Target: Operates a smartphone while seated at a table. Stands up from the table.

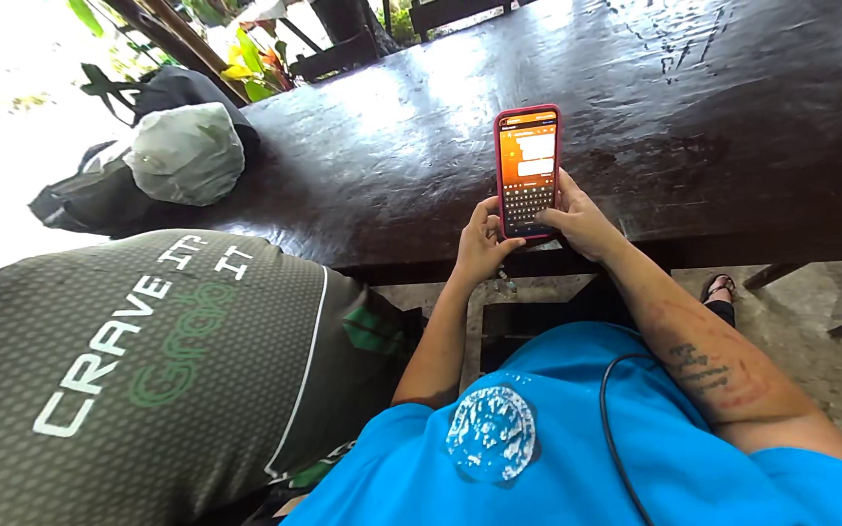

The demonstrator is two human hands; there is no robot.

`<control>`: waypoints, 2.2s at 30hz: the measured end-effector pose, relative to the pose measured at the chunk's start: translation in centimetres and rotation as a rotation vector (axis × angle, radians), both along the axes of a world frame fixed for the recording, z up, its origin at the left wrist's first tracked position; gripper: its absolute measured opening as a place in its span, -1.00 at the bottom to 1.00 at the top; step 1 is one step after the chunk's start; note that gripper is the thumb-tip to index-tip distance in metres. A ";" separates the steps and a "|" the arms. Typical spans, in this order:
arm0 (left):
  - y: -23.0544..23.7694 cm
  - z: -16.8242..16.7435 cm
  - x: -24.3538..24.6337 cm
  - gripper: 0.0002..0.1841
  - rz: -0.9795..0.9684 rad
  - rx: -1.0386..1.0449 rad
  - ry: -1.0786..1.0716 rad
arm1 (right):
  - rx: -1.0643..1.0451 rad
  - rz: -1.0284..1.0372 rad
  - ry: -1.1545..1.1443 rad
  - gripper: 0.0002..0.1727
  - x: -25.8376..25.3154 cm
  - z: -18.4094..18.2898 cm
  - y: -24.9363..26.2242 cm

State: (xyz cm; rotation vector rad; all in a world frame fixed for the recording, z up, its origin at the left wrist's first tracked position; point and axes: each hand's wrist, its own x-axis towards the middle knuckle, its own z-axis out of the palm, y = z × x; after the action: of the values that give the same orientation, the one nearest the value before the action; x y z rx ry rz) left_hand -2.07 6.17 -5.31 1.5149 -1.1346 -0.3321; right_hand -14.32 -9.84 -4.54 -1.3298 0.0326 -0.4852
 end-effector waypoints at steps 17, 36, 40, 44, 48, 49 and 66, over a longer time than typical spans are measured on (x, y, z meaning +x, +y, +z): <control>-0.2 0.3 -0.4 -0.19 0.011 0.016 0.019 | -0.003 0.042 0.012 0.10 -0.1 0.2 -0.2; -0.3 0.2 -0.4 -0.19 0.020 0.024 -0.004 | -0.010 0.022 0.015 0.06 0.0 0.0 -0.4; -0.2 0.1 -0.2 -0.19 0.019 0.023 -0.028 | -0.022 0.021 -0.003 0.06 0.0 -0.2 -0.4; -0.2 0.1 -0.2 -0.19 0.018 0.026 -0.026 | -0.015 0.021 0.001 0.06 0.0 -0.1 -0.3; -0.2 0.2 -0.3 -0.18 0.013 0.032 -0.003 | -0.016 0.027 -0.005 0.06 0.0 -0.1 -0.4; -0.2 0.2 -0.2 -0.17 0.013 0.032 -0.002 | -0.013 0.028 -0.008 0.06 0.0 -0.2 -0.4; -0.2 0.2 -0.4 -0.18 0.006 -0.001 0.002 | -0.013 0.022 -0.024 0.05 0.0 -0.3 -0.3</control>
State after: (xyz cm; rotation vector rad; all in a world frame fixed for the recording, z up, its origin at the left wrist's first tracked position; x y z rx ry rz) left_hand -2.47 6.02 -5.13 1.5166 -1.1285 -0.3290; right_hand -14.31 -10.11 -4.82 -1.3352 -0.0046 -0.4834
